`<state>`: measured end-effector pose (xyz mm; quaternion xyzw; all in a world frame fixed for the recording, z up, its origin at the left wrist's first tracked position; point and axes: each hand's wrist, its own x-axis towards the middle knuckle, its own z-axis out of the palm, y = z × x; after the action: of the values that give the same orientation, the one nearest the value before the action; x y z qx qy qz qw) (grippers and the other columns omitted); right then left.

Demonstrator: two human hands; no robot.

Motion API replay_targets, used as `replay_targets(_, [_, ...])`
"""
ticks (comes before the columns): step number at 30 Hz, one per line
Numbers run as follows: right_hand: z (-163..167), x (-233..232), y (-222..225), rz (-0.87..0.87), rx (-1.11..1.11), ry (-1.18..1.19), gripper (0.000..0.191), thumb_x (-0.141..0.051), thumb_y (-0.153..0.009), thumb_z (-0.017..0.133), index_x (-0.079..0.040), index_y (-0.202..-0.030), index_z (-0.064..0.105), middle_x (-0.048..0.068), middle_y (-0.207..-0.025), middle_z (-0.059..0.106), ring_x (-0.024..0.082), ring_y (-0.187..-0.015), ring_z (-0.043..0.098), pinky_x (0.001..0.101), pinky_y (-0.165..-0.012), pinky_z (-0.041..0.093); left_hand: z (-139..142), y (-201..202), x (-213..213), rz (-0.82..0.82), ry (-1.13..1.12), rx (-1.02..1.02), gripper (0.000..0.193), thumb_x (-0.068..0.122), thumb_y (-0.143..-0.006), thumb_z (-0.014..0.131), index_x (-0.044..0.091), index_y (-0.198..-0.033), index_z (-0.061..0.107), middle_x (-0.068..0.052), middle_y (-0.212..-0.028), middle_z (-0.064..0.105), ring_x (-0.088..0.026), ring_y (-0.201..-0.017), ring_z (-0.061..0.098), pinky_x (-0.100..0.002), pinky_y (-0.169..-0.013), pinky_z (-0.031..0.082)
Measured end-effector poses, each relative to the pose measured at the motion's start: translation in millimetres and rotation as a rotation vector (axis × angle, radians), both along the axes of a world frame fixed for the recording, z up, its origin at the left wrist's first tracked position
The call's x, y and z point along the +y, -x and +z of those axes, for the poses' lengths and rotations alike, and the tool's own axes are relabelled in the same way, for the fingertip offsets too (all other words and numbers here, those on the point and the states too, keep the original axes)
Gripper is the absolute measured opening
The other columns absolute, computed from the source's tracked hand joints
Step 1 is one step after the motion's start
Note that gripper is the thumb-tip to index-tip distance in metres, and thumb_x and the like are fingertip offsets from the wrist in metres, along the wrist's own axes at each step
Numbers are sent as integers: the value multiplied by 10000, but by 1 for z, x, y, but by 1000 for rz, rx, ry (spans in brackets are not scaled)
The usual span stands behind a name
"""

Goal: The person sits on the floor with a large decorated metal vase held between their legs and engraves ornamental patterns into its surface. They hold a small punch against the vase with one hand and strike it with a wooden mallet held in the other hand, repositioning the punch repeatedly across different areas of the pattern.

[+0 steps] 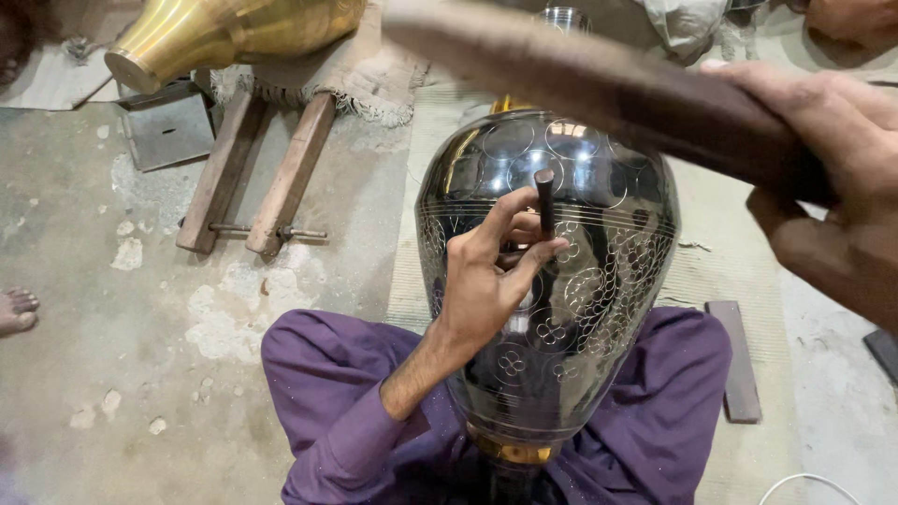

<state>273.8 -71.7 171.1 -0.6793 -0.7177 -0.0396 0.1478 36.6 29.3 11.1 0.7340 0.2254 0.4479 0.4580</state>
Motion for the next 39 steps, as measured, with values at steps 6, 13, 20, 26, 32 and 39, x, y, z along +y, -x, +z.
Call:
replay_targets(6, [10, 7, 31, 38, -36, -127, 718, 133, -797, 690, -74, -1470, 551, 160, -949, 657, 267, -779, 650, 384, -729, 545, 0, -5, 11, -18, -59, 111, 534, 155, -939, 768, 159, -1414, 526, -77, -1036, 801, -184, -920, 812, -311, -781, 715])
replay_targets(13, [-22, -19, 5, -108, 85, -57, 736, 169, -772, 656, -14, -1467, 498, 204, -1056, 647, 267, -859, 680, 378, -773, 561, 6, -2, 19, -194, -112, 133, 531, 93, -994, 728, 194, -1475, 526, -92, -1124, 798, -196, -1012, 812, -350, -897, 709])
replay_targets(20, [-67, -51, -15, -219, 137, -112, 625, 168, -834, 651, 32, -1433, 535, 244, -1125, 669, 302, -917, 694, 392, -810, 562, 14, -9, 28, -284, -162, 258, 555, 139, -945, 738, 254, -1456, 555, -32, -1118, 797, -145, -980, 804, -301, -882, 687])
replay_targets(26, [-87, -74, -1, -330, 118, -110, 572, 135, -848, 729, 34, -1397, 604, 221, -1037, 686, 295, -871, 696, 375, -772, 558, 19, -12, 33, -360, -246, 338, 551, 226, -930, 726, 288, -1450, 555, 10, -1046, 807, -107, -907, 794, -308, -851, 678])
replay_targets(32, [-137, -111, -9, -410, -41, -156, 502, 58, -802, 790, 68, -1280, 636, 211, -897, 690, 316, -760, 707, 393, -689, 575, 26, -15, 39, -477, -306, 364, 529, 241, -911, 706, 302, -1422, 583, 14, -1170, 790, -100, -858, 781, -322, -811, 676])
replay_targets(39, [-166, -120, 0, -432, 237, -267, 395, -38, -926, 759, 25, -1246, 536, 156, -966, 723, 242, -808, 723, 348, -765, 587, 27, -18, 39, -488, -500, 381, 546, 223, -888, 698, 272, -1419, 581, 11, -1230, 771, -143, -928, 788, -359, -853, 656])
